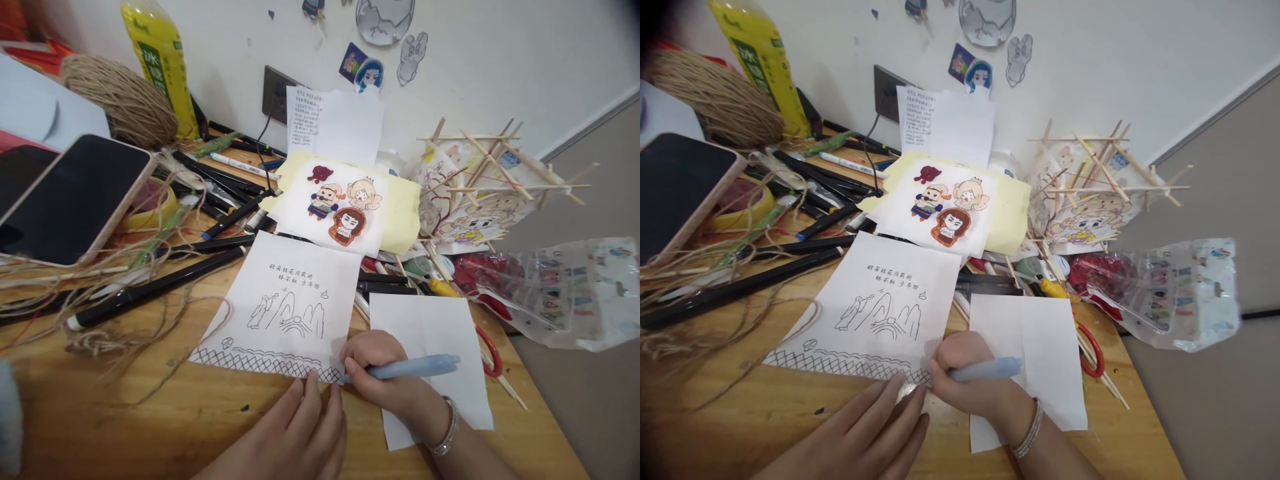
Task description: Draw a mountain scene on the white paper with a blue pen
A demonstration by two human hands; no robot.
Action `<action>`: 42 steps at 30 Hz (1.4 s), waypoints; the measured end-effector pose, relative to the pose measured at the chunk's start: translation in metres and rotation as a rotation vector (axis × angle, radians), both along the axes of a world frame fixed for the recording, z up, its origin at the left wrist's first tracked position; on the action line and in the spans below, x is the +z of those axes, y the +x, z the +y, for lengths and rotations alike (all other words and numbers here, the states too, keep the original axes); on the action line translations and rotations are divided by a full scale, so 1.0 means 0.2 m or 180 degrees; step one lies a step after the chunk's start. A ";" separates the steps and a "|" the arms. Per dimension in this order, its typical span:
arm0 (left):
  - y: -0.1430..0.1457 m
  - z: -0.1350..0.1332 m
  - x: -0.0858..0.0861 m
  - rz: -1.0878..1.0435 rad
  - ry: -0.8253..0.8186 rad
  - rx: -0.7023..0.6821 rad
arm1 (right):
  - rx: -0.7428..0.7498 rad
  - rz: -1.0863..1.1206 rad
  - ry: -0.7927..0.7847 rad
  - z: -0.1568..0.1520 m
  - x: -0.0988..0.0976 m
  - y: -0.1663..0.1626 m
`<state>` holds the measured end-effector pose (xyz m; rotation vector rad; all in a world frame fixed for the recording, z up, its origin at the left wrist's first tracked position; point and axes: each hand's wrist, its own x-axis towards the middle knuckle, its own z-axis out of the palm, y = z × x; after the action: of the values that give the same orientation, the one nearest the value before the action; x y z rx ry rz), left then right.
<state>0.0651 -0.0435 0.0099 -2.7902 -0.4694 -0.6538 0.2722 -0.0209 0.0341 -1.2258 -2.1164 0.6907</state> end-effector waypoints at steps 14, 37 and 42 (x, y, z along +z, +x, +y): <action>-0.01 0.00 0.01 0.0152 -0.0243 -0.0015 | -0.0255 -0.0138 -0.0122 -0.01 0.03 0.00; -0.02 -0.01 0.02 0.0176 -0.0392 -0.0106 | -0.0265 -0.0208 -0.0093 -0.01 0.03 0.01; -0.02 -0.01 0.01 0.0169 -0.0370 -0.0040 | -0.0331 -0.0100 -0.0085 -0.01 0.03 0.02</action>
<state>0.0620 -0.0463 0.0115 -2.9136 -0.4948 -0.5707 0.2754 -0.0225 0.0397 -1.3588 -2.0584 0.6595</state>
